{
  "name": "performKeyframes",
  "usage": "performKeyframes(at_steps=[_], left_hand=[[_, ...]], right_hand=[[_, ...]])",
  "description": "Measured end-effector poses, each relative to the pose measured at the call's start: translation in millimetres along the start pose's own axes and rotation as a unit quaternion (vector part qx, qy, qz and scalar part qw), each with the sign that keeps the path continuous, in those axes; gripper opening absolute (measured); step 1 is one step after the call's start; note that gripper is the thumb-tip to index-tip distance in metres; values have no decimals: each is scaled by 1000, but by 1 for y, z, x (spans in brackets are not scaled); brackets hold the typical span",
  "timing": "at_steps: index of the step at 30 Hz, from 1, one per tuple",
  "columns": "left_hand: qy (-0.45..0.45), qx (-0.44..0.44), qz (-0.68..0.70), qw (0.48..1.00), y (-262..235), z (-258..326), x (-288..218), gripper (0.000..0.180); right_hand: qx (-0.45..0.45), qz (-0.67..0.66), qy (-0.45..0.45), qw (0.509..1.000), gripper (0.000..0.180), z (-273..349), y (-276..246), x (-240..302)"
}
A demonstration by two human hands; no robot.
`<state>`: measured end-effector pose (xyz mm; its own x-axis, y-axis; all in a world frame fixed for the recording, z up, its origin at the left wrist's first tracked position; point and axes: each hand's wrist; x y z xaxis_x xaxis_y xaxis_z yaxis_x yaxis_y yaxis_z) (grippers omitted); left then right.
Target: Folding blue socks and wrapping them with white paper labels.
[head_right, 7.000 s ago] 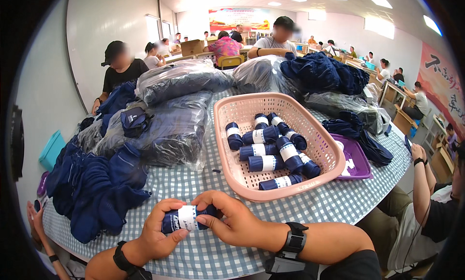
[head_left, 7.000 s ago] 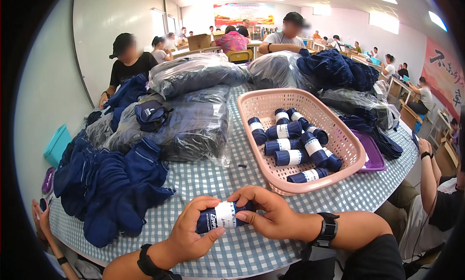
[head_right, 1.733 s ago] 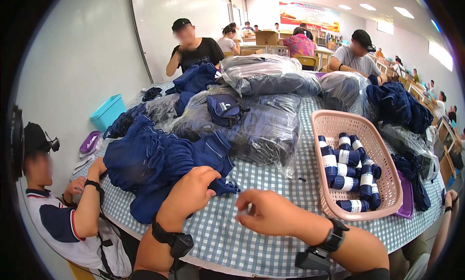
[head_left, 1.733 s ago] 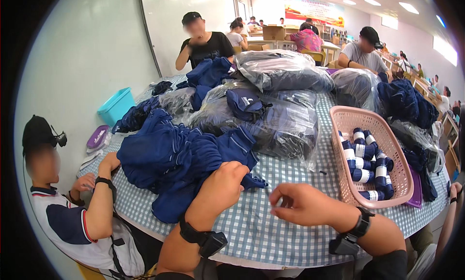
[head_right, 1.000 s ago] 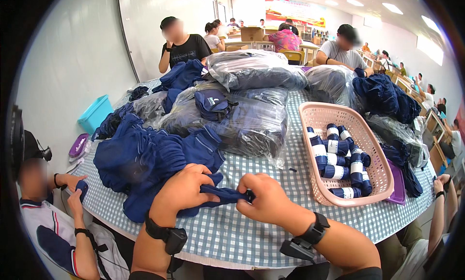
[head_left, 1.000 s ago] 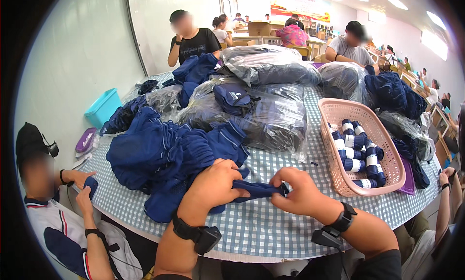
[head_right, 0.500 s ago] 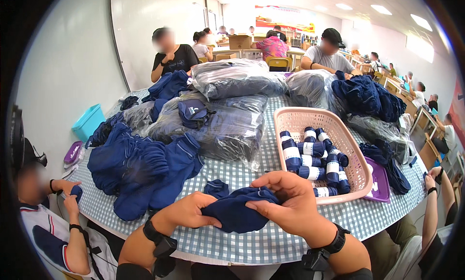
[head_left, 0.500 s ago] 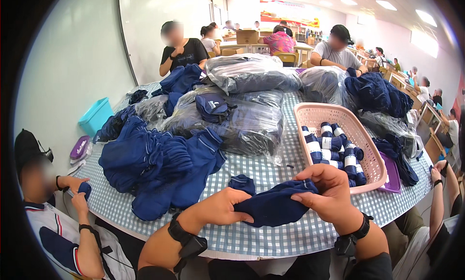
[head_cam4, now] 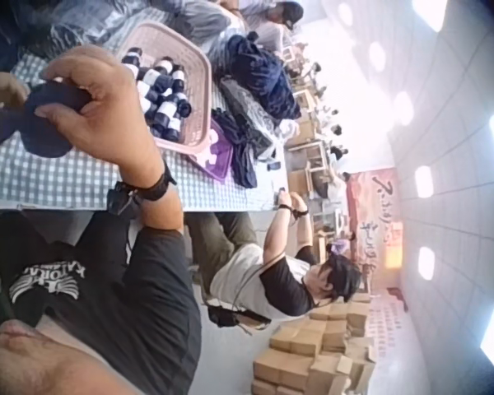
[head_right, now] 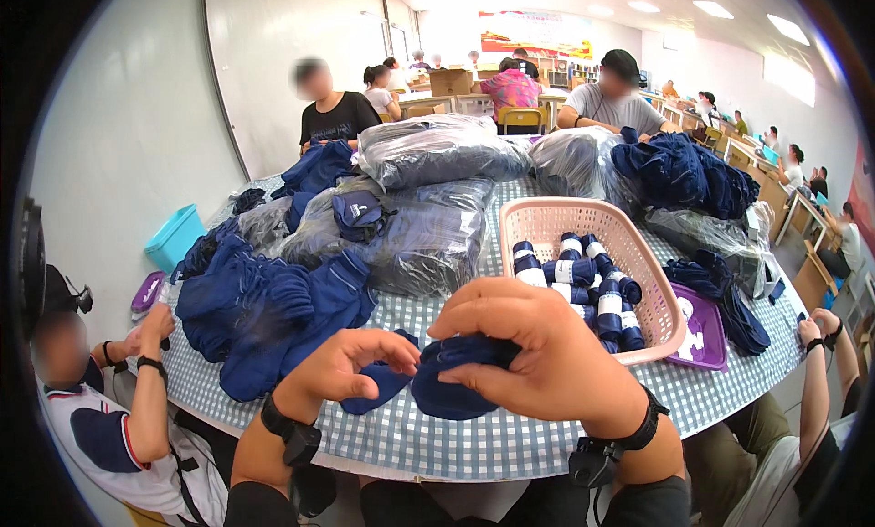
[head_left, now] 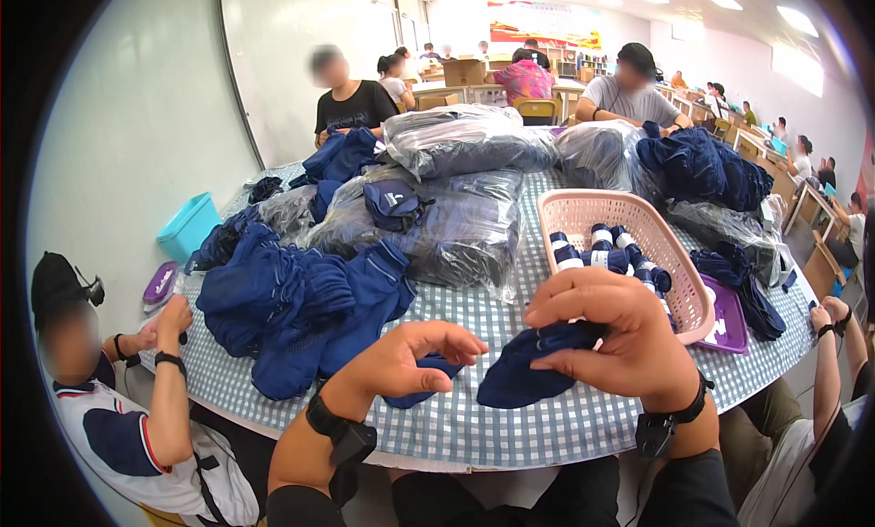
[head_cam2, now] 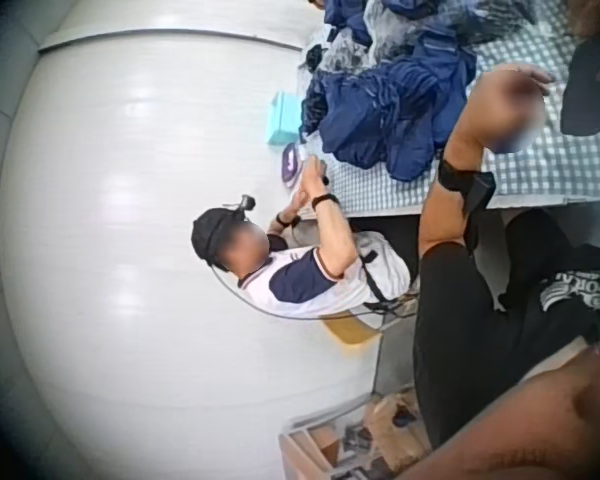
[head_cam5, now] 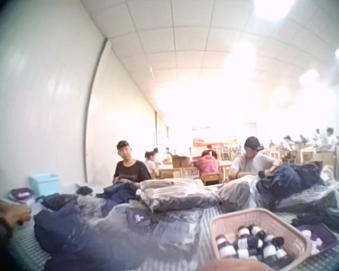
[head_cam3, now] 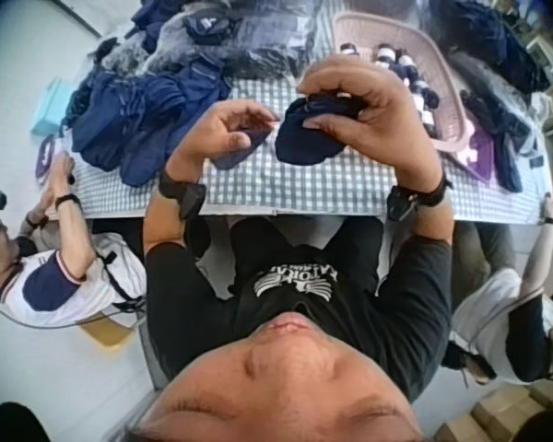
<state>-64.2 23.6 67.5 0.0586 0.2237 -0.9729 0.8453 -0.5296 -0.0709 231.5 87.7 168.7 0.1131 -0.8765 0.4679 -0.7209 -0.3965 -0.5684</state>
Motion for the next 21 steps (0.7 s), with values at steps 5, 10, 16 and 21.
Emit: performKeyframes(at_steps=[5, 10, 16, 21], left_hand=[[91, -72, 63, 991, 44, -16, -28, 74], [77, -72, 172, 979, 66, -17, -5, 61], [133, -111, 208, 963, 77, -15, 6, 45], [131, -146, 180, 964, 80, -11, 17, 36]], right_hand=[[20, 23, -39, 999, 33, 4, 4, 10], [42, 39, -71, 996, 35, 8, 14, 7], [-10, 171, -166, 971, 31, 17, 35, -14], [-87, 221, -103, 966, 40, 32, 42, -21]])
Point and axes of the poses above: each hand's wrist, its own z-axis away from the middle knuckle, its own y-axis out of the palm, x = y × z, and after that the axes turned 6 degrees about z, right-handed
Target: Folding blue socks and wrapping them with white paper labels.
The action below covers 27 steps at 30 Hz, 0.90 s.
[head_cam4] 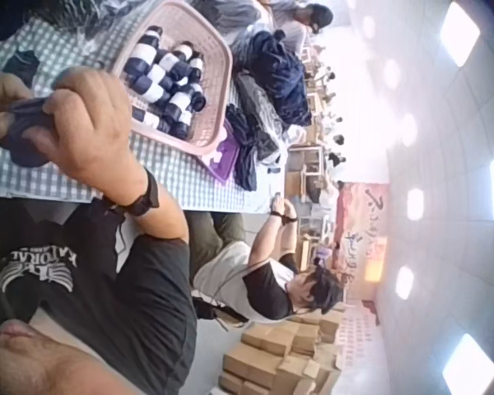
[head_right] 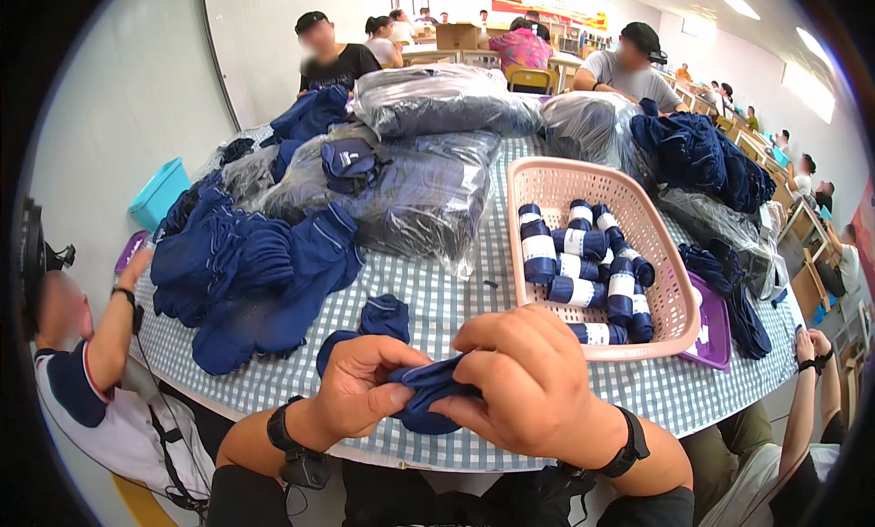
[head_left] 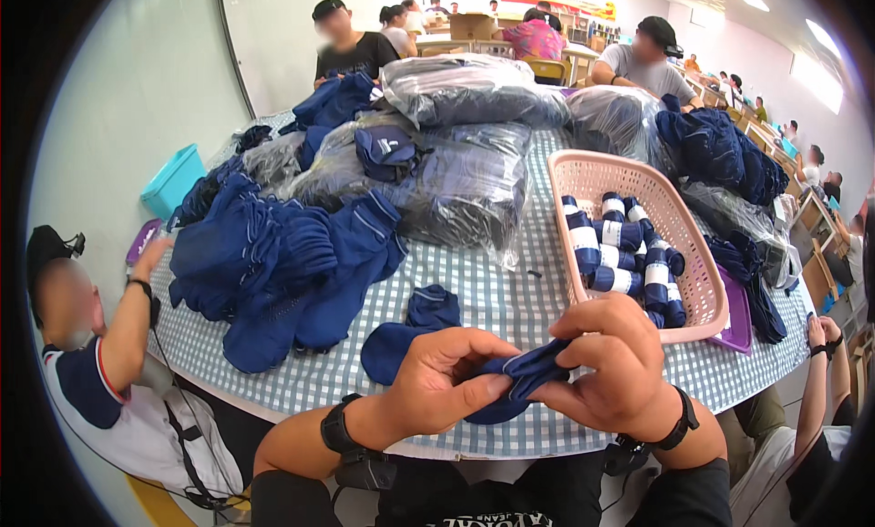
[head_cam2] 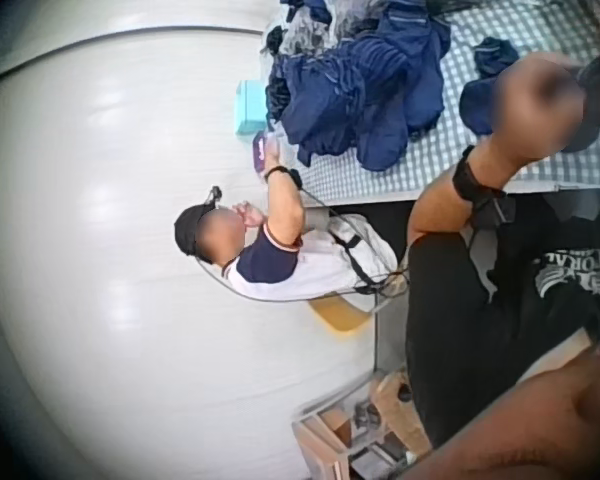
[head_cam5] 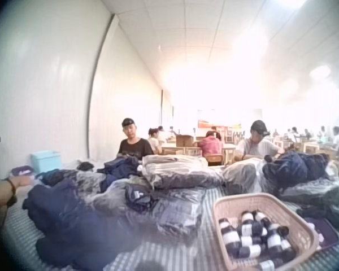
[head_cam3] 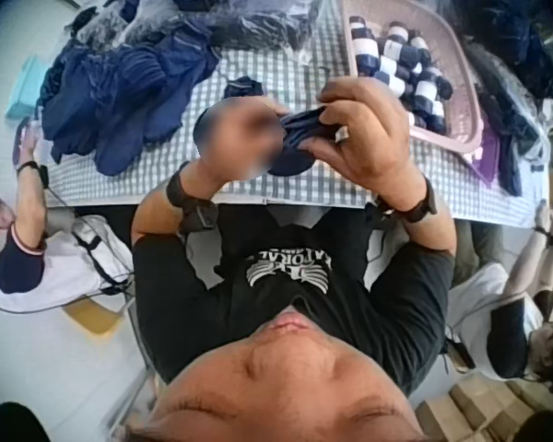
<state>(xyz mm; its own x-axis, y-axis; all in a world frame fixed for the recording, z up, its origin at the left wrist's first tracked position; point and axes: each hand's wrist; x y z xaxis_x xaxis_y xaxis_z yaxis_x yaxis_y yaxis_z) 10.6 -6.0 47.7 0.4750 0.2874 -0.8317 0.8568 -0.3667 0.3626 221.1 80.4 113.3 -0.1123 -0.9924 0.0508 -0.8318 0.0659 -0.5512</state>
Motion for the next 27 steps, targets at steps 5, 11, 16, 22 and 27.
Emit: performKeyframes(at_steps=[5, 11, 16, 22, 27], left_hand=[[20, -54, -19, 998, 3, 1, 12, 26], [56, -85, -92, 991, 9, -1, 15, 25], [68, -79, -115, 988, 5, -3, 14, 24], [86, -42, -132, 987, 4, -4, 10, 22], [187, -21, -238, 953, 4, -13, 2, 17]], right_hand=[[9, -13, 60, 998, 44, 16, 8, 1], [-23, -79, 72, 994, 34, 26, 15, 0], [-2, -134, 76, 988, 35, 33, 14, -3], [-31, -145, 99, 984, 36, 32, 18, 3], [-13, -168, 143, 975, 39, 28, 9, 6]])
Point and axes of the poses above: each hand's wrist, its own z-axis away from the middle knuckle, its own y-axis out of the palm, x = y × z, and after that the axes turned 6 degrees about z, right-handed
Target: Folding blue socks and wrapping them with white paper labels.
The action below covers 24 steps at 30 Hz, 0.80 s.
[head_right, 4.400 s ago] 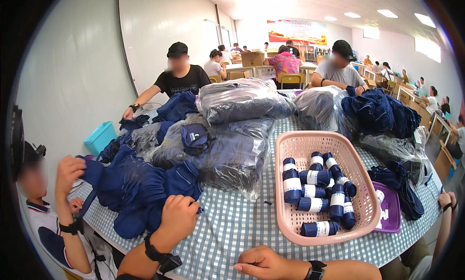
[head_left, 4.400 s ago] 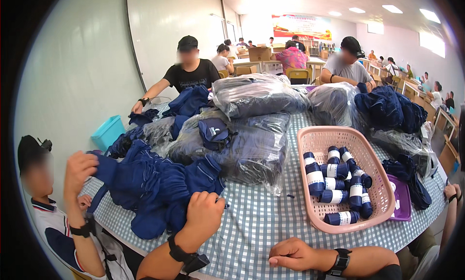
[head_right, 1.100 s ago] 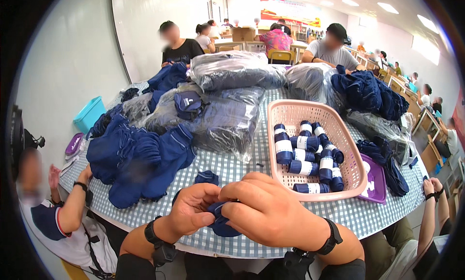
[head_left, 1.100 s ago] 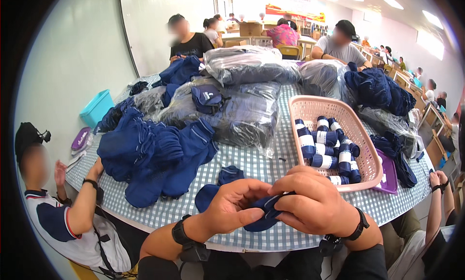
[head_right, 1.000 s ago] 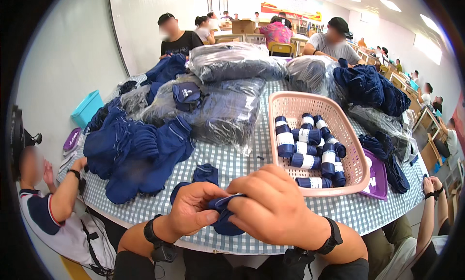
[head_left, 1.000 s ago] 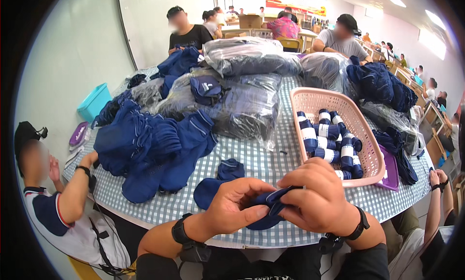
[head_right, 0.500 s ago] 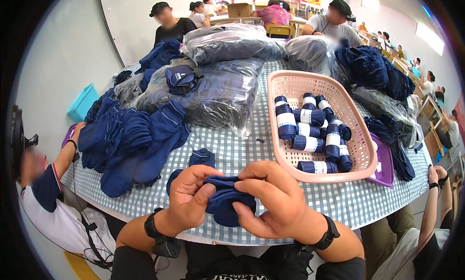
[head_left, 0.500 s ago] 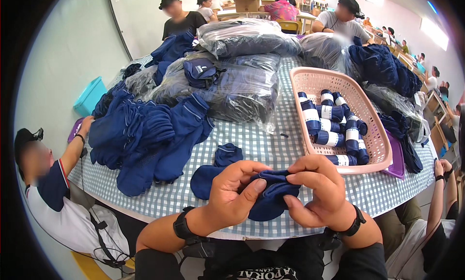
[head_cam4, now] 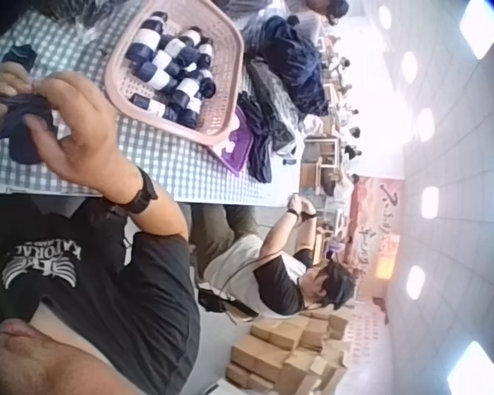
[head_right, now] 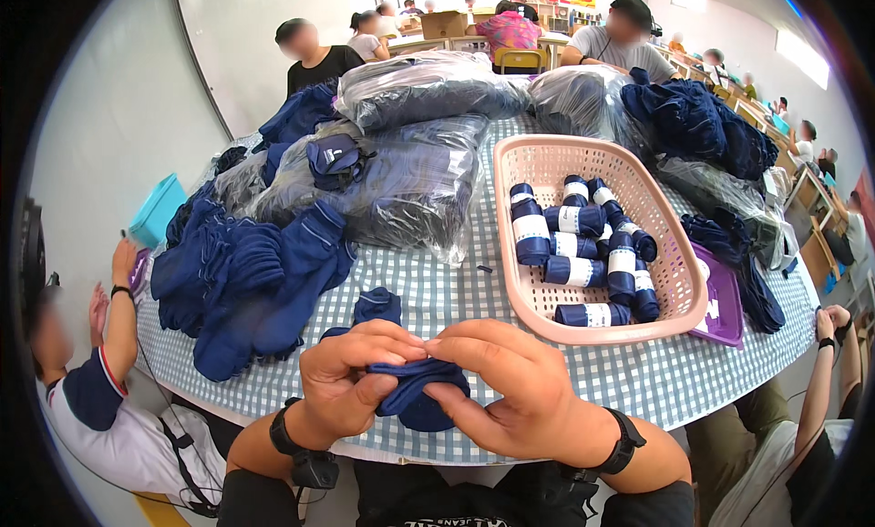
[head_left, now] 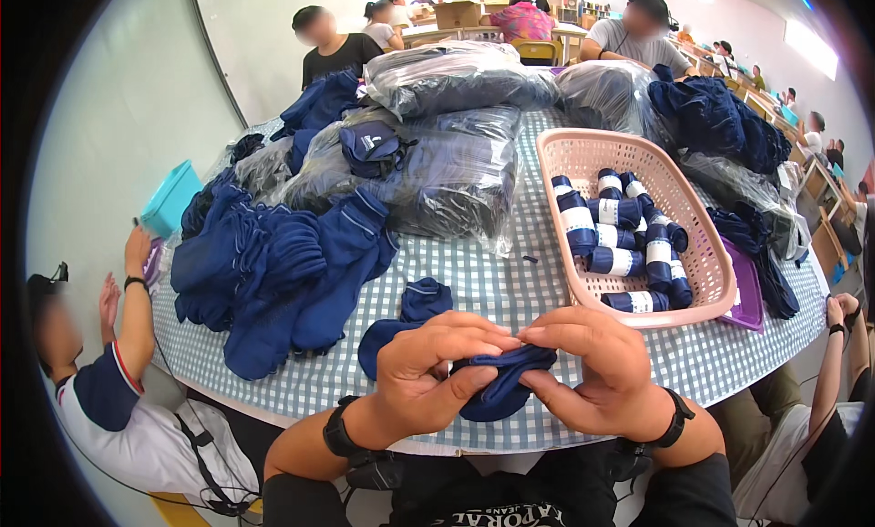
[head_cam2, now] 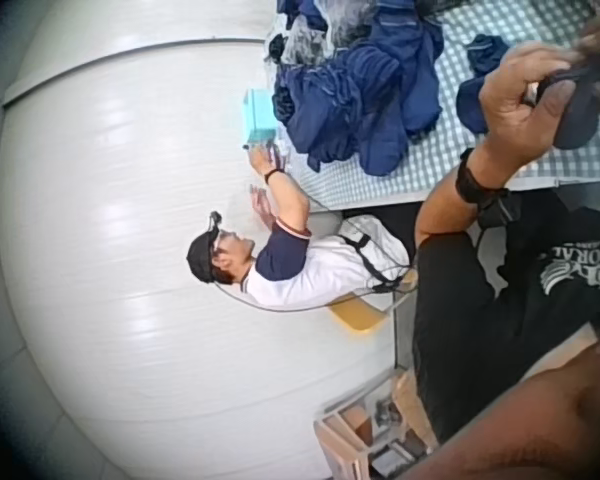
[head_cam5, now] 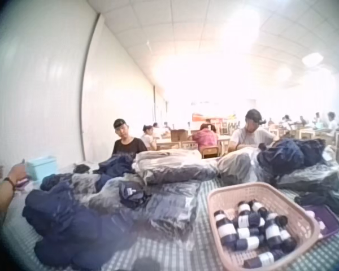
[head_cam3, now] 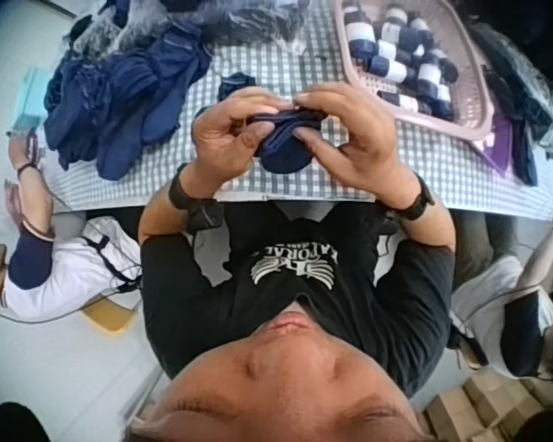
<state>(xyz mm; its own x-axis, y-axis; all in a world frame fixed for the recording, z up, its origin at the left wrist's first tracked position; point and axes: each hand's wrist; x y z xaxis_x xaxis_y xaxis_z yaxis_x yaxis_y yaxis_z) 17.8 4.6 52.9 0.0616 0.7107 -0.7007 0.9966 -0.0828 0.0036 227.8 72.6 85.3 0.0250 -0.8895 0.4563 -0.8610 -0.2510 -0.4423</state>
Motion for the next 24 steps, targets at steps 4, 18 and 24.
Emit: performKeyframes(at_steps=[4, 18, 24], left_hand=[[55, 10, -35, 998, 0, -14, -13, 21], [134, -59, -45, 988, 10, -48, -50, 23], [130, -4, -170, 977, -1, -55, -63, 18]], right_hand=[[20, -10, -11, 1000, 41, -14, -10, 6], [2, -23, -77, 997, 29, -60, -37, 27], [-6, -17, -84, 996, 26, -60, -37, 24]])
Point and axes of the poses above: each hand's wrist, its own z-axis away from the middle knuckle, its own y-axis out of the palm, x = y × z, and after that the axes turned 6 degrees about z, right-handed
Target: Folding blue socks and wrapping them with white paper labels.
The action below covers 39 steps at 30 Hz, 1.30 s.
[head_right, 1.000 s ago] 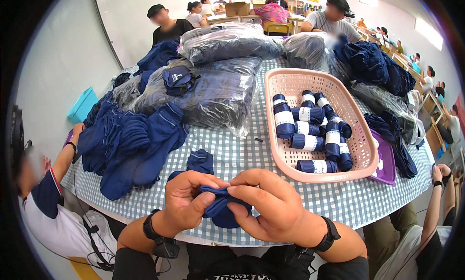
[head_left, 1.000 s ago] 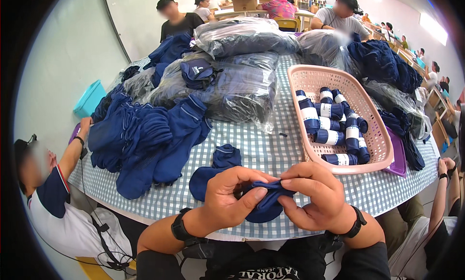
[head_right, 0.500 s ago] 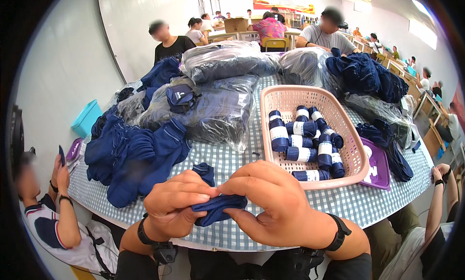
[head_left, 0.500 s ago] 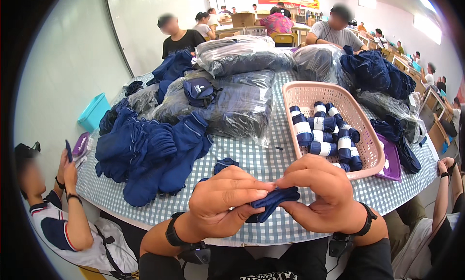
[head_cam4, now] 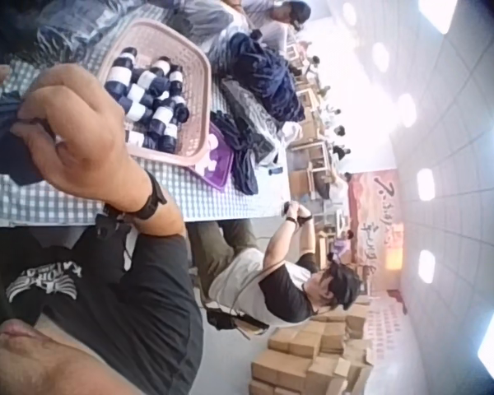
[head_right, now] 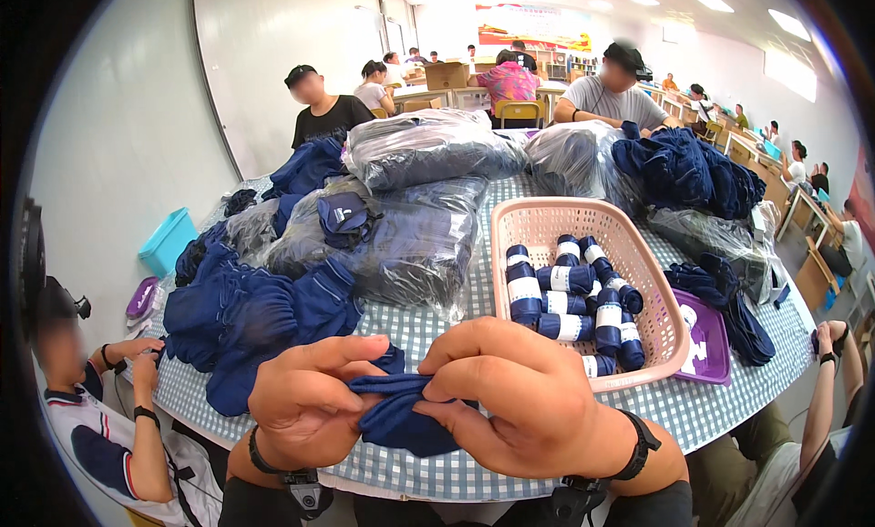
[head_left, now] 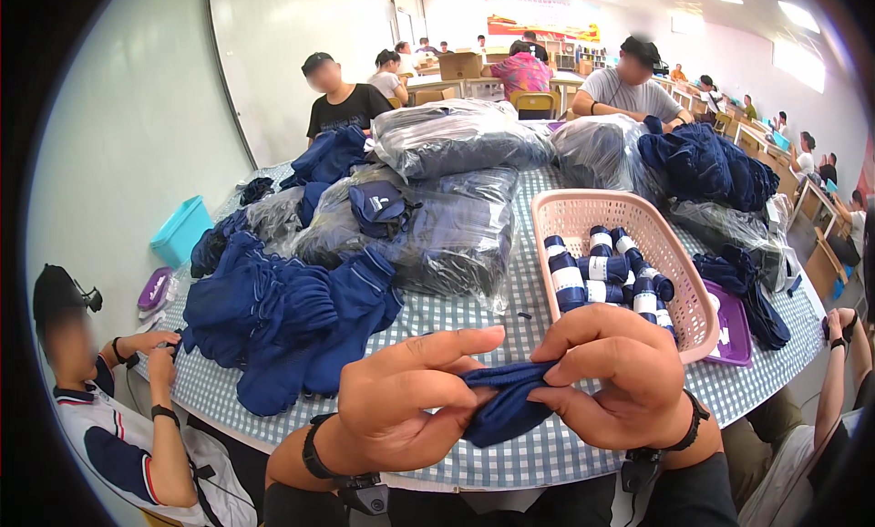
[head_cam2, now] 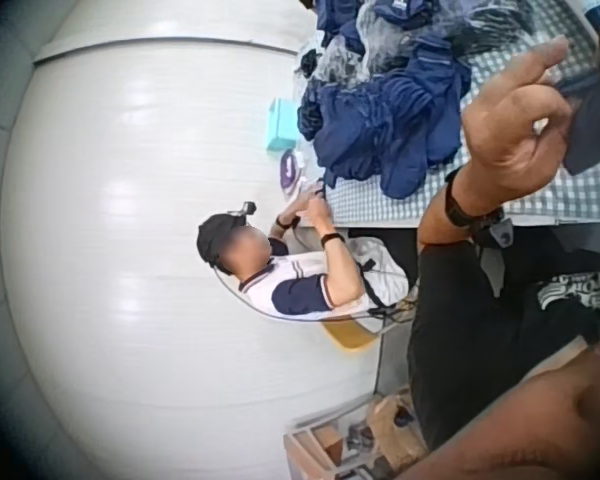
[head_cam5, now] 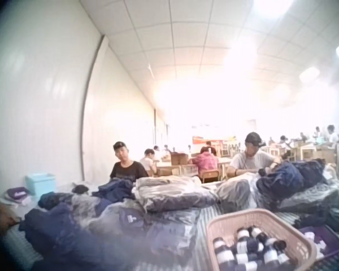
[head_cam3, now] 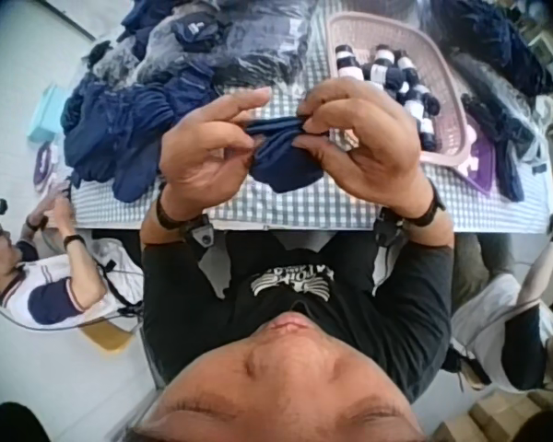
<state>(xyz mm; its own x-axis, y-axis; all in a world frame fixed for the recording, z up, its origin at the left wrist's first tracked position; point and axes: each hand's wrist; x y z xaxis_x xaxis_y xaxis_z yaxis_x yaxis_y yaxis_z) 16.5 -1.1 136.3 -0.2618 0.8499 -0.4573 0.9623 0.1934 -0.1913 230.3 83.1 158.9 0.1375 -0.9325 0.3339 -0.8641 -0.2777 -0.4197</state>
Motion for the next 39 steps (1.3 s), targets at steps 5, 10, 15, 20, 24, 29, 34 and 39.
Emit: performKeyframes(at_steps=[5, 10, 15, 20, 24, 29, 34, 39], left_hand=[[-31, 65, -26, 997, -3, -9, -8, 27], [-21, 79, -55, 995, -4, -6, -8, 32], [2, 80, -64, 995, -5, -3, -4, 29], [-46, 54, -19, 997, -4, 0, -7, 19], [-56, 55, -12, 997, -6, 0, -8, 20], [-88, 75, 7, 993, -8, 0, -8, 17], [-120, 91, 20, 988, -7, 1, -6, 18], [-253, -25, 341, 905, -4, 0, 10, 37]], right_hand=[[-9, 34, -28, 999, 24, 1, 2, -2], [-6, 34, -21, 999, 25, 3, 6, -3], [34, 36, -17, 999, 29, 3, 3, -3], [58, 20, 1, 998, 29, 2, 3, -2], [54, -2, 8, 998, 25, 2, 1, 0], [58, -1, 9, 998, 25, 4, 1, 1], [49, 28, 21, 998, 29, 3, 3, 4], [41, 50, 26, 998, 33, 2, -7, 7]])
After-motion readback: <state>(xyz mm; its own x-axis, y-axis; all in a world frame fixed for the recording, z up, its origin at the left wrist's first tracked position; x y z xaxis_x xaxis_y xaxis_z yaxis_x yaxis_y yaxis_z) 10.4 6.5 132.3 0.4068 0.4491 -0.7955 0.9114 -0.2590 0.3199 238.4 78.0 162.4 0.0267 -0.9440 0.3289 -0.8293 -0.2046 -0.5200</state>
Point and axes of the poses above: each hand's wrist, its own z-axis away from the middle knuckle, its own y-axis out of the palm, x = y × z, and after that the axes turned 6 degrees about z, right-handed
